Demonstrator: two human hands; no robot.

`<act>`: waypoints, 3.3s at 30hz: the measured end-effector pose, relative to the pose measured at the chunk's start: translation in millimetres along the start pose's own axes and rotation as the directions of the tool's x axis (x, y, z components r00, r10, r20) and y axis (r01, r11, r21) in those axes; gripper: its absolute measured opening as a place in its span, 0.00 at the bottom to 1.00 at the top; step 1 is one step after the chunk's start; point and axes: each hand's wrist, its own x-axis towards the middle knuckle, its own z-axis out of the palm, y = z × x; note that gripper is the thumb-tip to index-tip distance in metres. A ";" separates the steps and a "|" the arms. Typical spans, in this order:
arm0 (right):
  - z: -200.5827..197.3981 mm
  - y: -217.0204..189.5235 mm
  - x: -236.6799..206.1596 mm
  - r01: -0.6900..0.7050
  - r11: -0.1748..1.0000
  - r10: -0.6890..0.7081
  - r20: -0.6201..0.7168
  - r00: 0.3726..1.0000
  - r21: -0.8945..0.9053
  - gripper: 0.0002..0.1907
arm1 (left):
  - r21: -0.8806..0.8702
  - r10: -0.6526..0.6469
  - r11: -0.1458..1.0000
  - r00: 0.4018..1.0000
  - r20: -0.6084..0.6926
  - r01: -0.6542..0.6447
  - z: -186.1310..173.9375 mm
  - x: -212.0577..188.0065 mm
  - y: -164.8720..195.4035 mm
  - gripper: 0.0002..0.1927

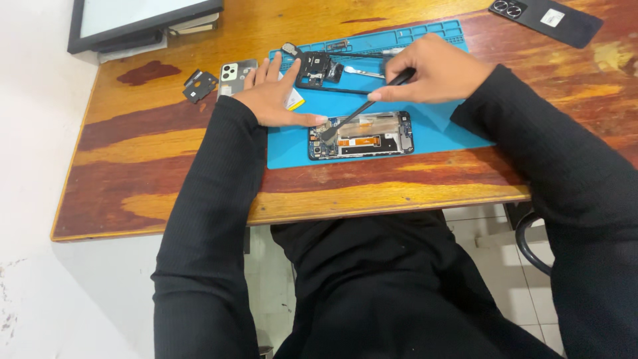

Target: The person disassembles a smartphone, removes the battery, and cleans internal components with a cotton swab. They then reassemble the phone by placing the battery back and securing the internal frame.

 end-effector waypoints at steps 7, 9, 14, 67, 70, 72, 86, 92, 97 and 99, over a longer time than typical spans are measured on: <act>13.8 -7.2 1.8 0.047 0.999 -0.046 0.037 0.998 -0.026 0.22 | -0.007 -0.009 1.000 1.000 0.000 0.009 1.9 -0.3 -1.8 0.76; 13.8 -6.0 1.1 0.125 0.992 -0.126 -0.068 0.990 -0.007 0.22 | -0.002 0.000 1.000 1.000 0.001 0.000 1.9 -0.3 -2.2 0.76; 11.2 -3.0 2.9 0.089 0.995 -0.090 0.023 0.996 0.047 0.24 | -0.009 -0.012 1.000 1.000 0.010 0.012 2.3 0.8 -2.5 0.75; -5.8 35.6 -2.7 -0.184 0.978 0.194 0.098 0.976 -0.101 0.28 | -0.040 -0.045 0.998 0.999 0.001 0.045 -1.2 -2.8 3.4 0.63; -4.1 34.5 -1.8 -0.176 0.980 0.185 0.105 0.977 -0.094 0.26 | -0.035 -0.051 0.998 0.999 -0.004 0.050 -0.6 -2.7 4.5 0.62; -1.0 31.1 -0.1 -0.153 0.978 0.165 0.076 0.983 -0.144 0.25 | -0.044 -0.055 0.998 0.998 -0.007 0.055 -1.9 -1.5 3.6 0.61; -11.2 46.6 -3.1 -0.175 0.972 0.180 0.016 0.984 -0.160 0.26 | 0.020 0.271 0.961 0.928 -0.255 -0.275 -0.7 -13.4 23.1 0.71; -5.4 38.3 -2.2 -0.139 0.987 0.138 -0.014 0.990 -0.081 0.26 | 0.799 0.620 0.478 0.504 -0.601 0.365 35.2 1.6 16.2 0.64; 2.9 28.5 -0.1 -0.150 0.979 0.151 -0.008 0.989 -0.140 0.28 | 0.367 0.233 0.924 0.917 -0.325 -0.105 33.9 0.0 16.0 0.67; 1.2 29.5 0.8 -0.163 0.975 0.165 0.002 0.986 -0.149 0.29 | 0.039 0.117 0.993 0.993 -0.027 -0.116 24.6 -3.0 21.3 0.70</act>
